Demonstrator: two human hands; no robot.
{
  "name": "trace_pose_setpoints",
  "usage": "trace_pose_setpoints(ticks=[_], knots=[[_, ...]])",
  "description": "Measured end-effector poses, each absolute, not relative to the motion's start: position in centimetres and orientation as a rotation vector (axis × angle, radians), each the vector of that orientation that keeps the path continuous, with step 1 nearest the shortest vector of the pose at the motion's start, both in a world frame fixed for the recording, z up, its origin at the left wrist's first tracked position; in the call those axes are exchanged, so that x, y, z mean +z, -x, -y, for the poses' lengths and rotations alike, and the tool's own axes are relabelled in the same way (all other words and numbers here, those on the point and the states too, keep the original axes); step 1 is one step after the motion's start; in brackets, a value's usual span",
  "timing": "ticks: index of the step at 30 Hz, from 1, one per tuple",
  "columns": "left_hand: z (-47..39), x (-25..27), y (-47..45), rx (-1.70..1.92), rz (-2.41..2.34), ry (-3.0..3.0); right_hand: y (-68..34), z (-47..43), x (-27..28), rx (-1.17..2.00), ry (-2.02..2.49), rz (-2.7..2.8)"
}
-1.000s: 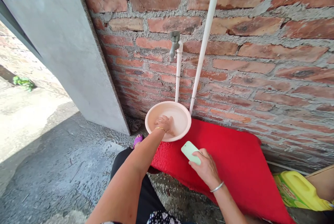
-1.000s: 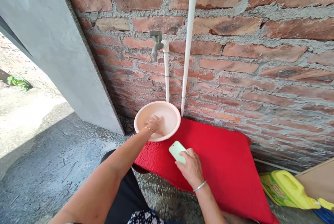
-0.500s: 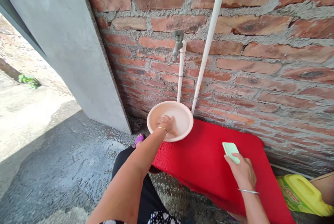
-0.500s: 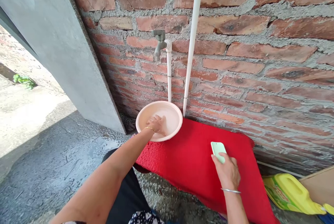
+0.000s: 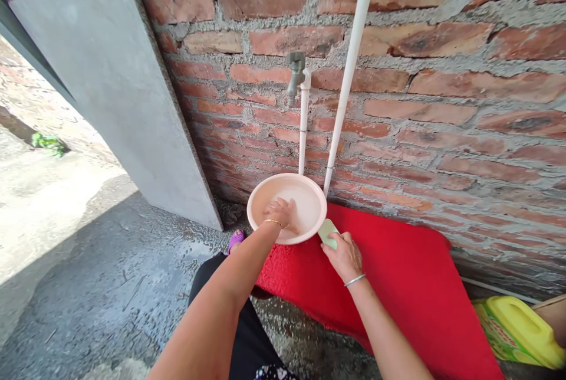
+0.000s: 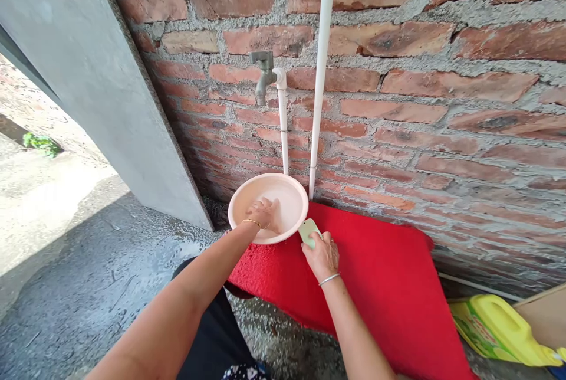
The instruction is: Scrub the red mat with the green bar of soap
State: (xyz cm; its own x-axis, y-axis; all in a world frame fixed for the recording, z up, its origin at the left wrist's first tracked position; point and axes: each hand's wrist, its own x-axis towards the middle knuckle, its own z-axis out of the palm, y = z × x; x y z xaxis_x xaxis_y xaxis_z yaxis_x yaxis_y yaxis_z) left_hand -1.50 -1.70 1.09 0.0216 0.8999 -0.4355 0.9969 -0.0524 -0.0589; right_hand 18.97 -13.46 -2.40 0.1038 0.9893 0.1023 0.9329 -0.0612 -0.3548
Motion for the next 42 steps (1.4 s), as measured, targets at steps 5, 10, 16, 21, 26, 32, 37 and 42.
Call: trace_pose_setpoints(ticks=[5, 10, 16, 21, 26, 32, 37, 42], knots=[[1.7, 1.3, 1.5, -0.581, -1.929, -2.043, -23.0, 13.7, -1.6, 0.265, 2.293, 1.693], [1.9, 1.7, 1.6, -0.562, -1.924, -2.043, -21.1, 13.1, -1.2, 0.295, 2.268, 1.718], [2.2, 2.0, 1.6, -0.593, -1.936, -2.034, -18.9, 12.0, -1.7, 0.351, 2.207, 1.775], [2.0, 1.7, 1.5, -0.574, -1.933, -2.032, -26.6, 14.3, -0.9, 0.337, 2.406, 1.577], [1.8, 1.2, 1.6, -0.57, -1.963, -2.035, -35.2, 17.5, -0.4, 0.303, 2.677, 1.158], [1.6, 0.8, 1.7, -0.569, -1.978, -2.025, -31.2, 16.3, -0.3, 0.273, 2.52, 1.293], [1.7, 0.8, 1.9, -0.551, -1.937, -2.053, -20.9, 12.8, -0.9, 0.328, 2.206, 1.69], [1.8, 1.0, 1.9, -0.539, -1.935, -2.064, -19.6, 11.7, -1.6, 0.357, 2.133, 1.79]])
